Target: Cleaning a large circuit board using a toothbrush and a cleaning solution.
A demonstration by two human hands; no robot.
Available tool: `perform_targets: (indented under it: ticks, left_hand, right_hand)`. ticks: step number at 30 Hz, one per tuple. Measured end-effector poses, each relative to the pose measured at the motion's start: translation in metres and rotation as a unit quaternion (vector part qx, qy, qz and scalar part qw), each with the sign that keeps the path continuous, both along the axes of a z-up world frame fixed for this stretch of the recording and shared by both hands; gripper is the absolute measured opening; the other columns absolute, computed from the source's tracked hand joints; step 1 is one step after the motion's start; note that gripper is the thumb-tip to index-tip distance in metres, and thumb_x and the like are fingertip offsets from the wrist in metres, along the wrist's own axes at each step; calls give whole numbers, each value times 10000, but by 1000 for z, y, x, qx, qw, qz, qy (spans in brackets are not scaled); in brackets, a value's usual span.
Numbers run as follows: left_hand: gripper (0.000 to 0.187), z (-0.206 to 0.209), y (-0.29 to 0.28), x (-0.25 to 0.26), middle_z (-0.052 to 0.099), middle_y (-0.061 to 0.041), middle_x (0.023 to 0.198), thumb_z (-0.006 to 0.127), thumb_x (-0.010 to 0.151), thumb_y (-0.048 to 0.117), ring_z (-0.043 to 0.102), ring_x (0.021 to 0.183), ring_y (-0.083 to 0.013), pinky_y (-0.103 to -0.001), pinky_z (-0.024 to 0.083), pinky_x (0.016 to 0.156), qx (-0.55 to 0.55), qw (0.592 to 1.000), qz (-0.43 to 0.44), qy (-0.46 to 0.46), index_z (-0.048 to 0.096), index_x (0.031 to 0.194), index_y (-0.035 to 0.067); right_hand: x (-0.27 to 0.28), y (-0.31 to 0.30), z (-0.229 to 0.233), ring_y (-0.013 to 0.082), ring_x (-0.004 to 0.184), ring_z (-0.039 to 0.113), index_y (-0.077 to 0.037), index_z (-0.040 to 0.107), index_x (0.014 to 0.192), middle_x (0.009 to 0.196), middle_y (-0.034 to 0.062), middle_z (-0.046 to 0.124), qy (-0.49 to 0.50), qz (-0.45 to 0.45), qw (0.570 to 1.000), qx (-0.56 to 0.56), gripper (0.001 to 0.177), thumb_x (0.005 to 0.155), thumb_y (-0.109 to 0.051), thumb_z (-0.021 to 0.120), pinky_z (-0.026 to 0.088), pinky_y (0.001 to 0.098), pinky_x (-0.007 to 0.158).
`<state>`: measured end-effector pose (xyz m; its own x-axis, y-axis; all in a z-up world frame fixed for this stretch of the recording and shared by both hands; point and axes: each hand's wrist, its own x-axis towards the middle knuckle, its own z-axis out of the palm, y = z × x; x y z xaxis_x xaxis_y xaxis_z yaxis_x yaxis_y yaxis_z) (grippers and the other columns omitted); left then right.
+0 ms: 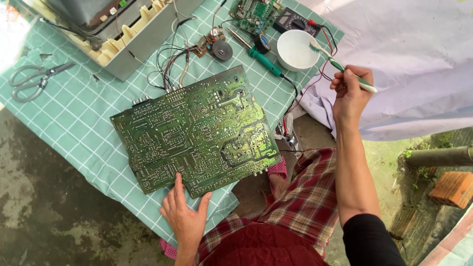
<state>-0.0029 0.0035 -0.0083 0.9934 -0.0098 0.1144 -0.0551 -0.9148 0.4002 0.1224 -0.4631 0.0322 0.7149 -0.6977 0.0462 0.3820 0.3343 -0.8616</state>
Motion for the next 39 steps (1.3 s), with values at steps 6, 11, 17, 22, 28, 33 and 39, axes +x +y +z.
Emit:
perform_targets:
  ticks: [6, 11, 17, 22, 28, 33, 39]
  left_hand:
    - [1048, 4, -1, 2, 624, -67, 1093, 759, 740, 623, 502, 980, -245, -437, 343, 880, -2, 1000, -2, -5, 384, 1551, 74]
    - [1043, 8, -2, 3, 623, -73, 1104, 744, 747, 631, 503, 985, -247, -449, 344, 888, 0, 1000, -4, 2, 379, 1548, 71]
    - [1016, 17, -6, 2, 608, -79, 1102, 751, 778, 589, 477, 984, -258, -443, 312, 890, -7, 1000, -12, -5, 386, 1552, 41]
    - [1014, 16, -6, 2, 607, -75, 1104, 752, 774, 594, 479, 986, -252, -453, 314, 905, -14, 1000, -10, -6, 391, 1546, 44]
    - [1032, 12, -3, 3, 608, -67, 1093, 736, 771, 620, 474, 974, -242, -442, 309, 886, -10, 1000, -11, -3, 379, 1556, 53]
    - [1014, 16, -5, 2, 607, -75, 1104, 738, 783, 601, 478, 982, -251, -447, 309, 887, -13, 1000, -11, 1, 379, 1554, 48]
    - [1024, 8, -1, 2, 609, -84, 1114, 719, 782, 626, 485, 997, -252, -462, 319, 898, -10, 1000, -14, -4, 372, 1551, 45]
  right_hand:
    - [-34, 6, -11, 116, 587, 558, -102, 631, 936, 702, 14, 610, -12, 3, 996, 94, 151, 1043, -196, 581, 432, 237, 552]
    - [-76, 47, -24, 77, 408, 418, -134, 610, 766, 545, -50, 508, 1, 83, 994, 67, 395, 1120, -249, 479, 333, 209, 406]
    - [-84, 88, -27, 69, 432, 501, -90, 629, 818, 568, -29, 594, -23, 156, 982, 101, 185, 977, -163, 692, 378, 193, 386]
    - [-85, 94, -30, 89, 443, 446, -92, 528, 839, 589, 5, 559, -5, 148, 984, 102, 207, 1016, -143, 621, 363, 211, 421]
    - [-109, 83, -44, 69, 428, 458, -91, 590, 843, 565, -27, 548, -32, 158, 980, 112, 150, 988, -99, 631, 349, 176, 363]
    - [-82, 91, -37, 71, 459, 510, -93, 576, 853, 603, -18, 591, -30, 151, 981, 115, 168, 994, -127, 661, 397, 185, 405]
    - [-103, 88, -57, 71, 446, 531, -66, 604, 855, 596, -14, 608, -12, 153, 979, 135, 156, 992, -108, 664, 422, 172, 382]
